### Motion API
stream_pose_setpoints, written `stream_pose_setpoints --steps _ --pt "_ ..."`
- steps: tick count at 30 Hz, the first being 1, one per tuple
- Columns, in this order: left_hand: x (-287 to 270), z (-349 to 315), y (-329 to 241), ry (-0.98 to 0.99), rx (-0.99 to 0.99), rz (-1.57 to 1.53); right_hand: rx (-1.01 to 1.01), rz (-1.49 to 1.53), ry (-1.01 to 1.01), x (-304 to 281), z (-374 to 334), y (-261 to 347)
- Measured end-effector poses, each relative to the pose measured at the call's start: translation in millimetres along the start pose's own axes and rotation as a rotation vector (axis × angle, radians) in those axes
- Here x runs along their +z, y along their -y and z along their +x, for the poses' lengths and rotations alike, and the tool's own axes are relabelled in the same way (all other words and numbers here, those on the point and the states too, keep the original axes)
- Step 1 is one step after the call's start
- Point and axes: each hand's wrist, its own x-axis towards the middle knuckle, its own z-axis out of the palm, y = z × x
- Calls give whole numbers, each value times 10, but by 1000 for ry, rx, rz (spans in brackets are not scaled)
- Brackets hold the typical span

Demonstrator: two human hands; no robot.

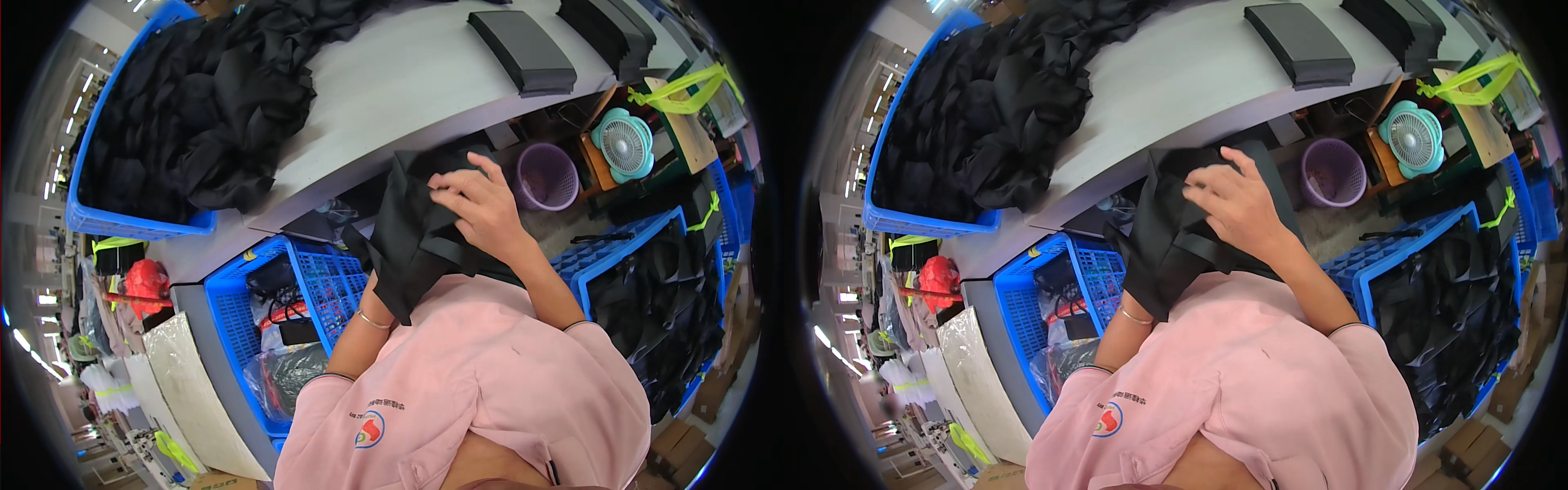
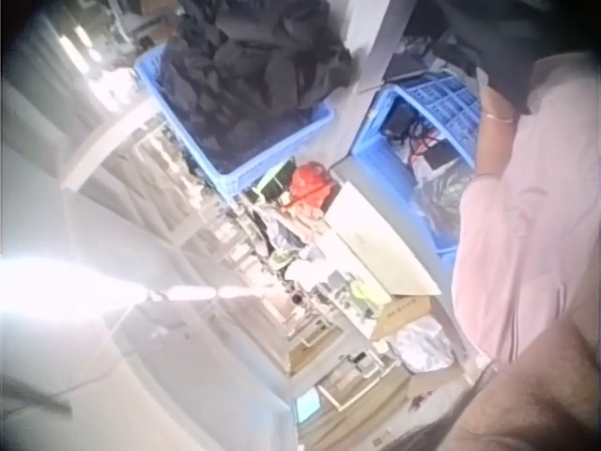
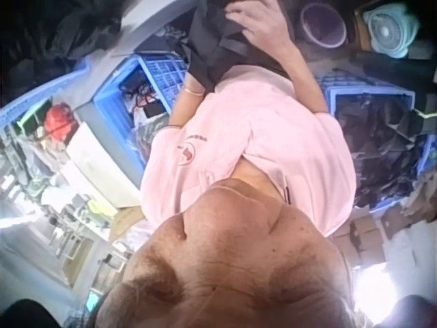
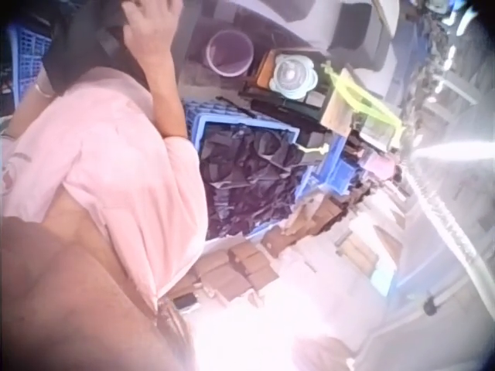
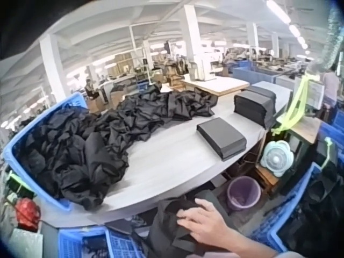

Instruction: Manually assembling black fabric components at an industrial workbench.

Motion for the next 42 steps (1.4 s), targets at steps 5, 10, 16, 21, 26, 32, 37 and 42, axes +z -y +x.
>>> stream_pose_setpoints --steps 5,10,16,21,26,32,37,42 --pt "-164 211 -443 99 -144 -526 27 622 258 -78 116 -96" --pt "-520 499 -501 -28 -196 -349 392 1348 224 88 110 -488" --pt "-1020 781 -321 -235 -277 -46 427 970 132 116 877 -1083" --pt "-1021 1145 -86 -179 -505 387 387 514 -128 682 1391 -1872" --pt "-847 922 -282 -488 -132 231 590 331 -339 891 1085 -1560" --pt "-1011 1469 -386 -525 144 448 749 820 -237 1084 621 -665" --pt "-1011 1793 -408 -131 -238 68 759 637 -73 1321 805 -835" --pt "-1155 1888 -269 49 -417 -81 925 798 145 1342 785 -1127"
